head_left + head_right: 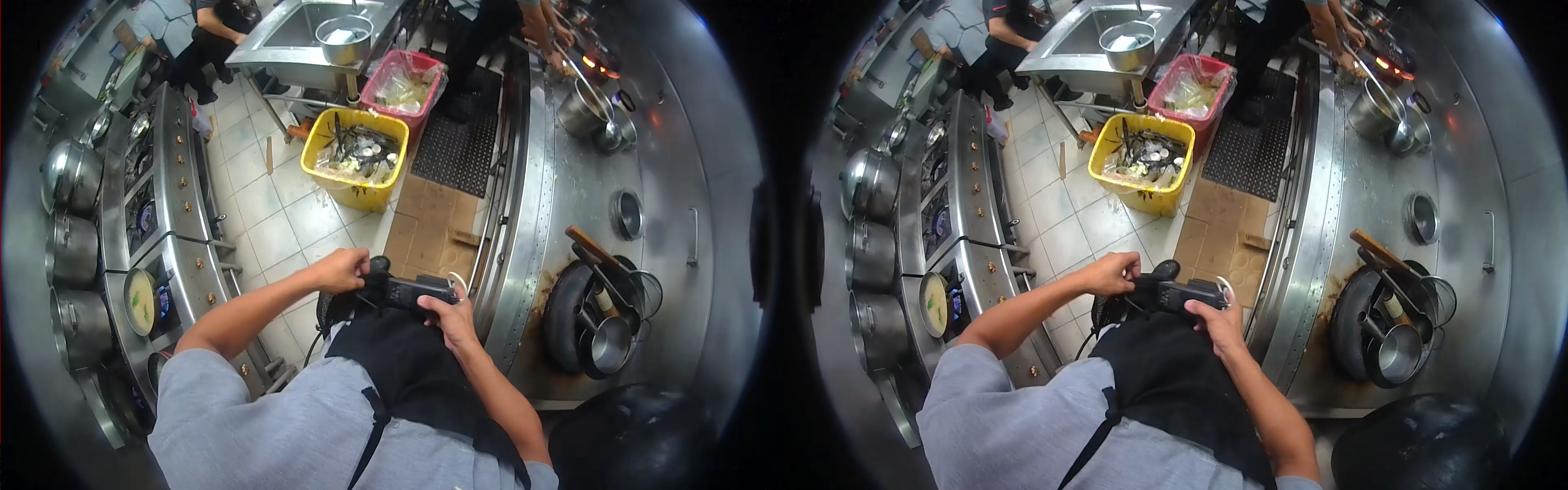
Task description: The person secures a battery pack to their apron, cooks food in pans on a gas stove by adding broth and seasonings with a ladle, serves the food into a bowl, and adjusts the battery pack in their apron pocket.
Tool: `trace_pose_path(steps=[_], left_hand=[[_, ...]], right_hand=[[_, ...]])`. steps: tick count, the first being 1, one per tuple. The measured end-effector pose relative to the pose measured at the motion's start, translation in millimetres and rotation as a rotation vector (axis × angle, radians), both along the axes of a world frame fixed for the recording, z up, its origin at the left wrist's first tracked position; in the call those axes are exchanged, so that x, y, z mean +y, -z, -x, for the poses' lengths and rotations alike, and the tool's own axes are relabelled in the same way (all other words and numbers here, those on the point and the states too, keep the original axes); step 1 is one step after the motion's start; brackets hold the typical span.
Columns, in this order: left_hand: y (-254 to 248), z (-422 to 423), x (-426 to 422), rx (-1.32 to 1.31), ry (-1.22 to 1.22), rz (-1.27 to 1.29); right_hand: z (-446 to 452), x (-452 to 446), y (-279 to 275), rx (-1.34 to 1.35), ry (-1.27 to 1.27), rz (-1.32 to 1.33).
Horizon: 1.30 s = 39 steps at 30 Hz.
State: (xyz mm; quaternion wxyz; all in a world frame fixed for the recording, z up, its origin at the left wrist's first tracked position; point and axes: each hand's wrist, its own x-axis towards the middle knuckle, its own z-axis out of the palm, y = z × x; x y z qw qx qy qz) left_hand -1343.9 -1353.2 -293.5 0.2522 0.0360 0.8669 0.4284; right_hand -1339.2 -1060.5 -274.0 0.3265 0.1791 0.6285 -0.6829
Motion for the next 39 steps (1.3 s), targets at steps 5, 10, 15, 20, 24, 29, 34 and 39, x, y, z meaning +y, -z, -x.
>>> trace_pose_path(steps=[5,10,15,20,24,29,34,39], left_hand=[[-4,11,9,0.184,-0.163,0.089],[7,26,27,0.249,-0.091,-0.006],[9,5,3,0.021,0.130,0.061],[-22,28,36,0.072,0.008,-0.025],[-45,22,44,0.091,0.063,-0.062],[-45,12,46,0.138,0.005,-0.135],[-49,2,44,0.447,0.146,-0.028],[-38,15,28,0.314,0.078,0.092]], right_hand=[[-13,-41,-12,0.689,-0.350,-0.425],[-9,-67,20,0.371,-0.371,-0.324],[4,-41,8,-0.071,-0.148,0.006],[-4,-65,-5,-0.120,-0.148,-0.262],[-9,-71,13,-0.038,-0.380,-0.323],[6,-56,1,0.244,-0.674,0.053],[32,-45,41,0.050,-0.889,-0.079],[9,-37,49,0.431,-0.577,-0.001]])
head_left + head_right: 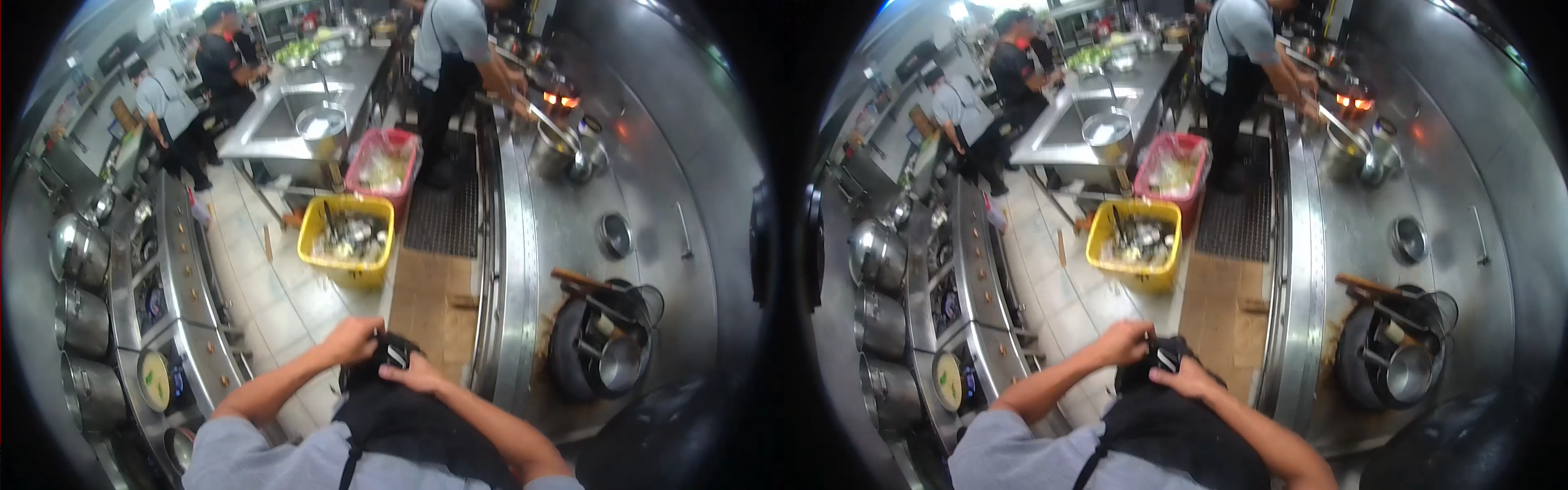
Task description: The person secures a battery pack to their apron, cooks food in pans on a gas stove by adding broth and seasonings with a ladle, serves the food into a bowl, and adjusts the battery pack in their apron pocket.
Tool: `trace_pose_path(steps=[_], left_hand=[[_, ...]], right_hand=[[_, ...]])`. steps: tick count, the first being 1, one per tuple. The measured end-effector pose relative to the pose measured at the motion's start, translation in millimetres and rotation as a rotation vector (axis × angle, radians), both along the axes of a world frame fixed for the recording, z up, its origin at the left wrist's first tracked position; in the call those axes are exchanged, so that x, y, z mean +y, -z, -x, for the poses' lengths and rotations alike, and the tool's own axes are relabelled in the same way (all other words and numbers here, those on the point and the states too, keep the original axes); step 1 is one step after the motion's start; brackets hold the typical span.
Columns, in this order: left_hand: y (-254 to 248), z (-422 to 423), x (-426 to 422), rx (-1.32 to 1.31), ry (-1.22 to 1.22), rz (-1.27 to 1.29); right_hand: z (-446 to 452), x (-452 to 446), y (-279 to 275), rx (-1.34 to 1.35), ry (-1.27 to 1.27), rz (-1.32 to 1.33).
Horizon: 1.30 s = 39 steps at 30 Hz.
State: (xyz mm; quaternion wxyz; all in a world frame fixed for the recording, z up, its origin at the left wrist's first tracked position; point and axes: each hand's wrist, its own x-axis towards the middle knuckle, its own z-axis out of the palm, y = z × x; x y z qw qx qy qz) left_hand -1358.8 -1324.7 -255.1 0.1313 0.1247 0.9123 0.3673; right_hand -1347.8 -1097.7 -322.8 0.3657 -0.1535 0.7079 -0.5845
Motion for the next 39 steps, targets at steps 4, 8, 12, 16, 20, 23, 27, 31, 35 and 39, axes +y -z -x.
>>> trace_pose_path(steps=[4,8,12,16,20,23,27,31,35,39], left_hand=[[-4,-5,16,0.123,-0.022,-0.160],[-3,-10,17,0.011,-0.006,-0.069],[-4,-23,34,0.024,0.060,-0.170],[23,-50,21,-0.002,0.021,-0.019],[57,-70,-16,-0.283,-0.220,-0.143],[61,-91,-28,-0.277,-0.255,-0.122],[118,-153,-34,-0.466,-0.528,-0.565],[56,-164,26,-0.009,-0.578,-0.121],[40,-193,66,0.115,-0.713,-0.131],[113,-257,49,0.028,-0.772,0.014]], right_hand=[[1,23,-29,0.083,0.005,-0.595],[-16,42,-46,0.276,0.146,-0.521],[6,40,-28,0.353,0.122,-0.543],[4,56,-27,0.289,0.104,-0.403],[10,54,-52,0.524,0.030,-0.440],[23,31,-48,0.672,-0.071,-0.137],[25,9,-37,0.835,-0.511,-0.280],[17,18,-18,0.869,-0.691,-0.417],[5,28,-5,0.895,-0.635,-0.487],[-7,-14,-34,1.196,-0.844,-0.370]])
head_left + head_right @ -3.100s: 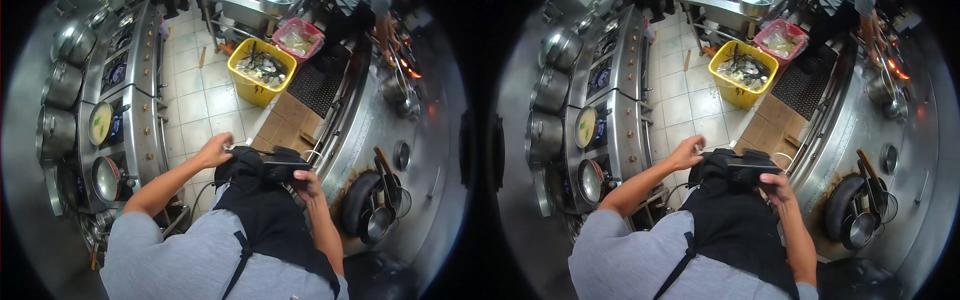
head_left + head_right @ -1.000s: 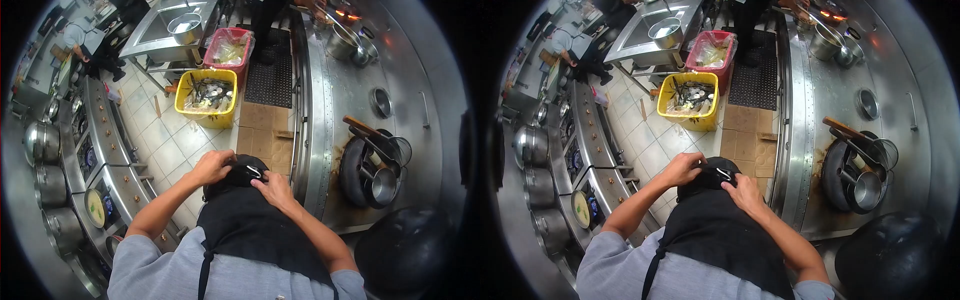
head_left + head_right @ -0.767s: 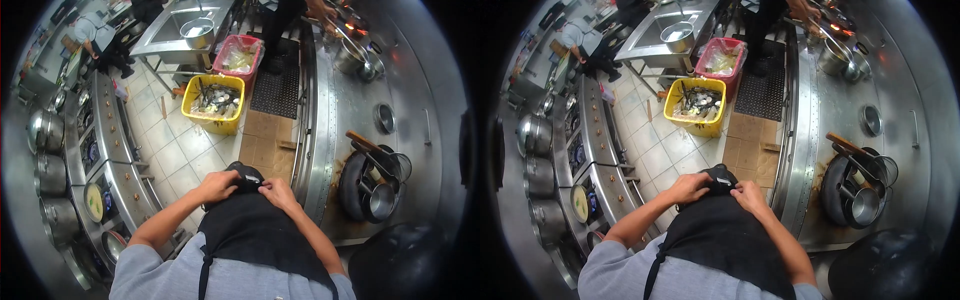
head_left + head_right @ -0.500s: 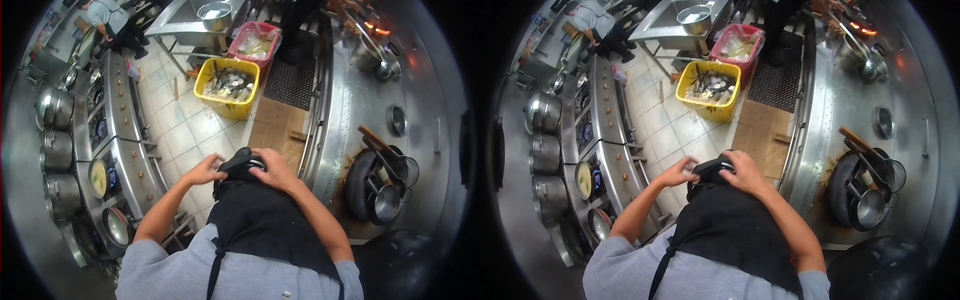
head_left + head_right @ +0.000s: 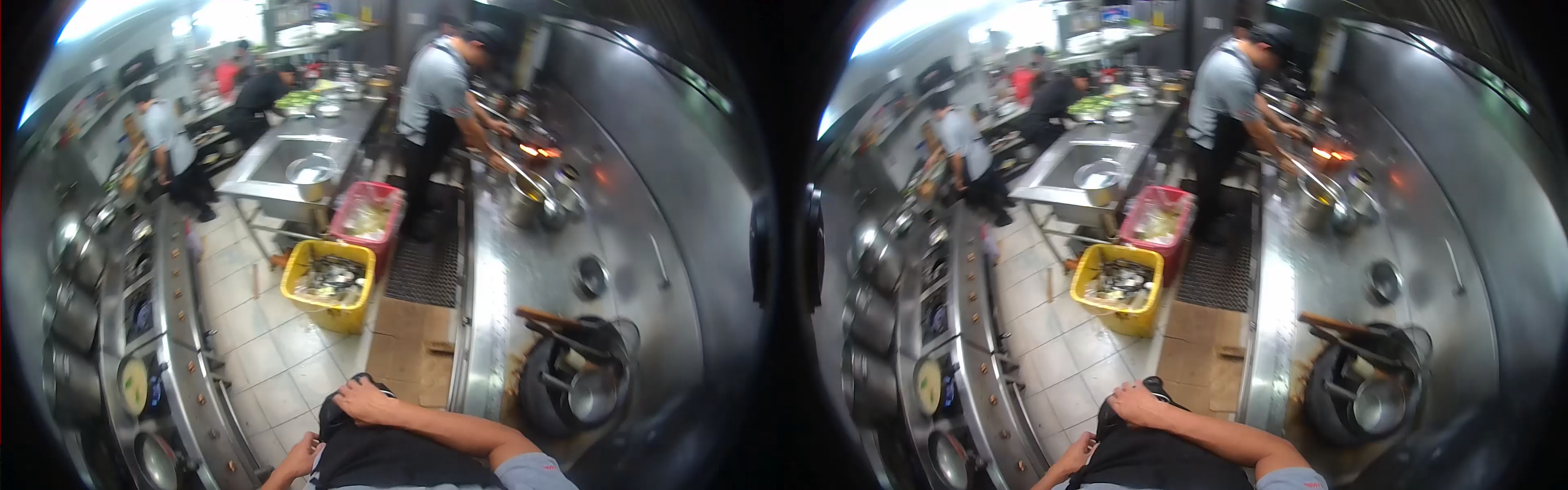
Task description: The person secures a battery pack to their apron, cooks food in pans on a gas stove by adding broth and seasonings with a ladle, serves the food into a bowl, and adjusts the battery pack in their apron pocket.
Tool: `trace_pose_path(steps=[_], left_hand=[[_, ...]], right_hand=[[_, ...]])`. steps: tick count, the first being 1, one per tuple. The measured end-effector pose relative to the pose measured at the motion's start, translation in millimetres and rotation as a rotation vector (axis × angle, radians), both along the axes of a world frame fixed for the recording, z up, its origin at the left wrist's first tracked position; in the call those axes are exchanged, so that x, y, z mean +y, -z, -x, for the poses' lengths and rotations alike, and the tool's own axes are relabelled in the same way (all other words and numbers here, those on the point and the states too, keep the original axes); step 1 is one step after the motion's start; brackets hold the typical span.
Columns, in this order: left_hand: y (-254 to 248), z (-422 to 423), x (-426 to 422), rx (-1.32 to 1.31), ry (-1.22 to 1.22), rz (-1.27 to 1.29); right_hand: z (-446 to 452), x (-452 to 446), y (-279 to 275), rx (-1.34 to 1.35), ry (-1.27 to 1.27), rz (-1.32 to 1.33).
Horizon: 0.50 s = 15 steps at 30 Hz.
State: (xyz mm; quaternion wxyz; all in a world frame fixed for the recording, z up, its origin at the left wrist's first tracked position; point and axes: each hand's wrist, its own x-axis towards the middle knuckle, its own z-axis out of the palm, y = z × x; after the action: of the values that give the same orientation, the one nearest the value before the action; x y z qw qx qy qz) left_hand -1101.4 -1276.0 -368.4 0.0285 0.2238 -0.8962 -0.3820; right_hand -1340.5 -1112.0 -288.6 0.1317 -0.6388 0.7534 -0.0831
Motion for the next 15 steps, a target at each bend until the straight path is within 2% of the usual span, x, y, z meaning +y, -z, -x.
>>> trace_pose_path(steps=[1,2,3,4,5,6,7,9,10,11,12,13,14,15], left_hand=[[-24,3,7,-0.159,0.043,-0.064],[-47,0,12,-0.319,0.087,-0.142],[-66,-3,14,-0.306,0.034,-0.147],[-83,2,16,-0.406,0.029,-0.212],[-93,5,12,-0.515,0.051,-0.261],[-82,-7,6,-0.449,0.182,-0.048],[-87,-15,8,-0.459,0.222,-0.043],[-100,-23,4,-0.423,0.279,-0.116],[-89,-35,-2,-0.389,0.119,-0.327],[-79,-45,-11,-0.392,0.113,-0.329],[-70,-49,-19,-0.385,-0.089,-0.573],[-77,-50,-20,-0.375,-0.296,-0.813],[-82,-50,-12,-0.270,-0.350,-0.896],[-87,-52,-7,-0.271,-0.350,-0.891]], right_hand=[[-4,-17,2,0.013,-0.079,0.013],[-12,-35,8,-0.186,-0.168,0.089],[-19,-49,13,-0.388,-0.231,0.145],[-18,-62,14,-0.188,-0.300,-0.020],[-17,-73,17,-0.178,-0.304,-0.009],[-15,-78,29,-0.362,-0.444,-0.112],[-17,-73,24,-0.559,-0.569,-0.215],[-26,-70,22,-0.569,-0.582,-0.258],[-36,-72,26,-0.634,-0.619,-0.266],[-45,-72,32,-0.703,-0.664,-0.279],[-49,-72,26,-0.695,-0.678,-0.284],[-62,-70,14,-0.841,-0.617,-0.238],[-72,-69,5,-0.991,-0.547,-0.187],[-80,-72,5,-0.992,-0.548,-0.182]])
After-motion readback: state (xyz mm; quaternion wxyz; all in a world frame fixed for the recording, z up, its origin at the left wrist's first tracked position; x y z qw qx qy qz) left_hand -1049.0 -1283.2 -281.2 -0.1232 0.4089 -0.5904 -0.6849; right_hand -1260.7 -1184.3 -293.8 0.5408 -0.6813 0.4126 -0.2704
